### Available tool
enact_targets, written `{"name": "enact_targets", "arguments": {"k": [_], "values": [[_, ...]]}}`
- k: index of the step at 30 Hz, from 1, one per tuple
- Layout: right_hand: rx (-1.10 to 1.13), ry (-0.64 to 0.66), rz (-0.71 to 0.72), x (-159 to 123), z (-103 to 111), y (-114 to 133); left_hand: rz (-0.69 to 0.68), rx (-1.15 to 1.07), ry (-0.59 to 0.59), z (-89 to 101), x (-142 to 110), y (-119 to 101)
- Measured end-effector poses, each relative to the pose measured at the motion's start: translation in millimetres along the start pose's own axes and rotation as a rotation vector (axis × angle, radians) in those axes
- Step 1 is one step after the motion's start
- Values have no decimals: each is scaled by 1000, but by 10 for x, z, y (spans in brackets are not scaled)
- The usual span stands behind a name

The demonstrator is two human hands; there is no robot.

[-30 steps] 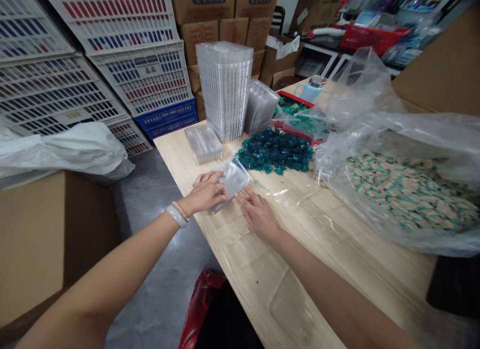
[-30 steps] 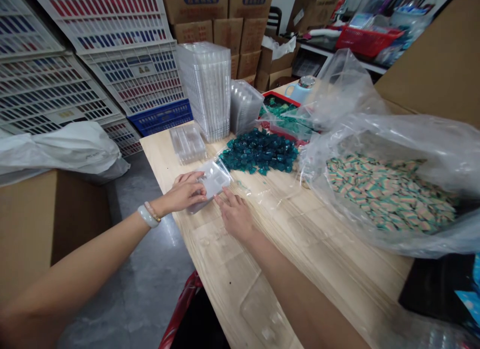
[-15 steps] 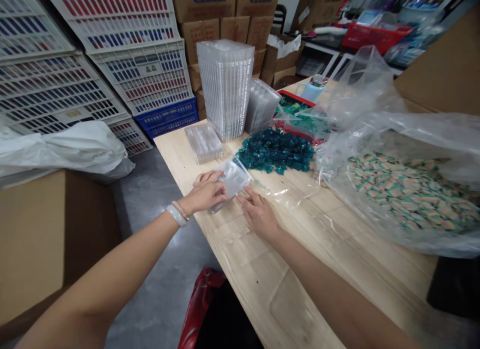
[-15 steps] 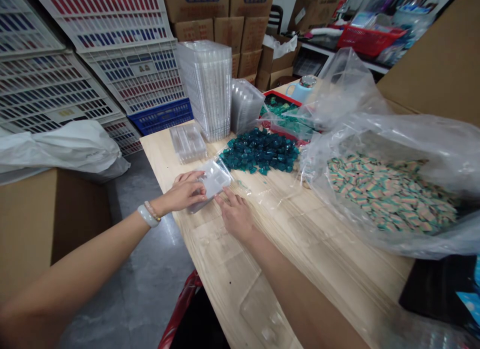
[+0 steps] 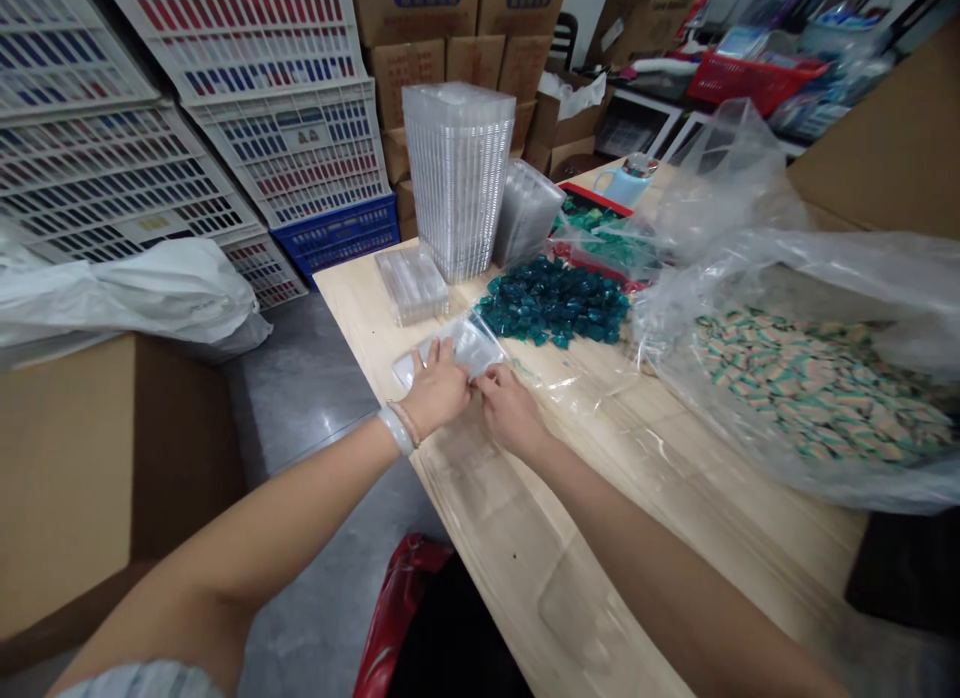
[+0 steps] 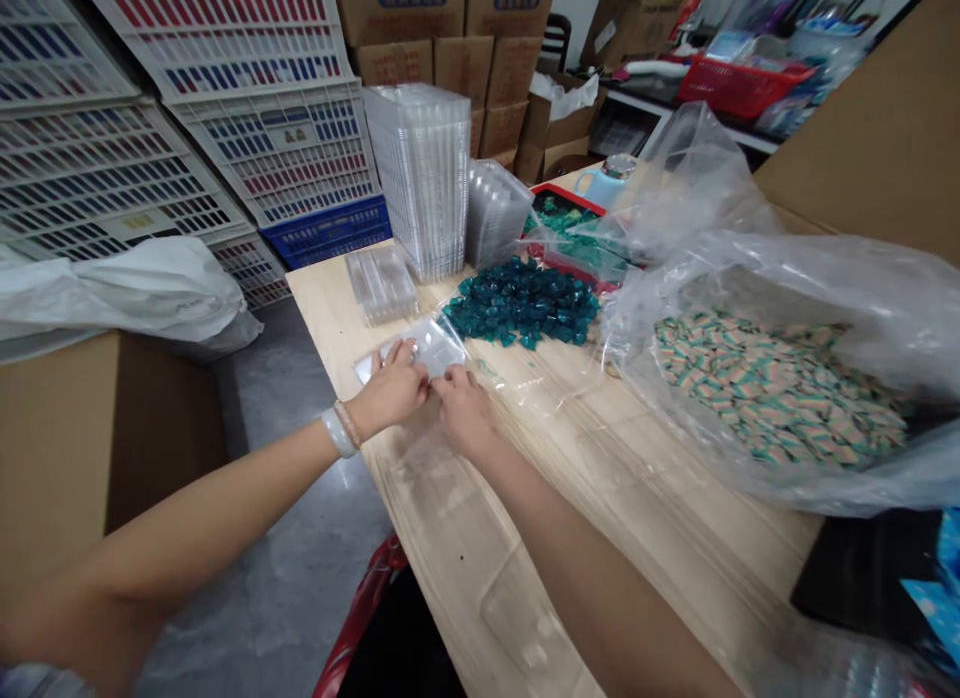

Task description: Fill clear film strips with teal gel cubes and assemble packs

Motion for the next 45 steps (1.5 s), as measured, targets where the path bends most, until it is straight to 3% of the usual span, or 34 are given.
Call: {"name": "enact_targets", "arguments": {"k": [3, 6, 9, 11, 13, 16, 18, 21, 27, 31, 35, 38, 40, 43, 45], "values": [[-31, -16, -58, -38, 96, -56, 42, -53, -5, 35, 91, 94], [-122, -83, -63, -322, 299, -86, 21, -162, -177, 493, 171, 146], [-202, -108, -71, -867, 512, -98, -130, -301, -343, 1118, -75, -186], [-278, -133, -172, -1362, 688, -179, -259, -337, -262, 1246, -471, -623], [-345, -120, -276, -1930, 812, -247, -375, -328, -86, 1061, -997, -1106], [-420, -37, -398, -2748, 856, -310, -507, -292, 85, 484, -1707, -1696], [-441, -4, -453, -3132, 846, -327, -514, -244, 114, 85, -1905, -1914], [-436, 2, -500, -3334, 817, -318, -498, -183, 77, -254, -1832, -2068], [-384, -67, -645, -3095, 867, -310, -495, -114, -39, -279, -1320, -1942], [-284, -138, -558, -3115, 960, -251, -524, -101, -17, -269, -1147, -1765], [-301, -258, -500, -3479, 1133, -307, -670, -160, 45, -157, -1411, -1850], [-371, -214, -479, -3776, 1106, -348, -821, -245, 178, -152, -1825, -2063], [-415, -201, -487, -3916, 1103, -369, -844, -263, 235, -190, -1971, -2171], [-435, -245, -489, -3952, 1191, -403, -853, -264, 220, -217, -1872, -2238], [-388, -305, -485, -3831, 1307, -457, -782, -213, 140, -202, -1585, -2100]]}}
Point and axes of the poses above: each hand's wrist, its own x-axis towards the middle knuckle, its own z-axis out of the back of the hand, y = z × x, the point moved 10 cm from there along x, towards the middle knuckle, and after that the axes turned 12 degrees about -y, right-handed, at the moved point
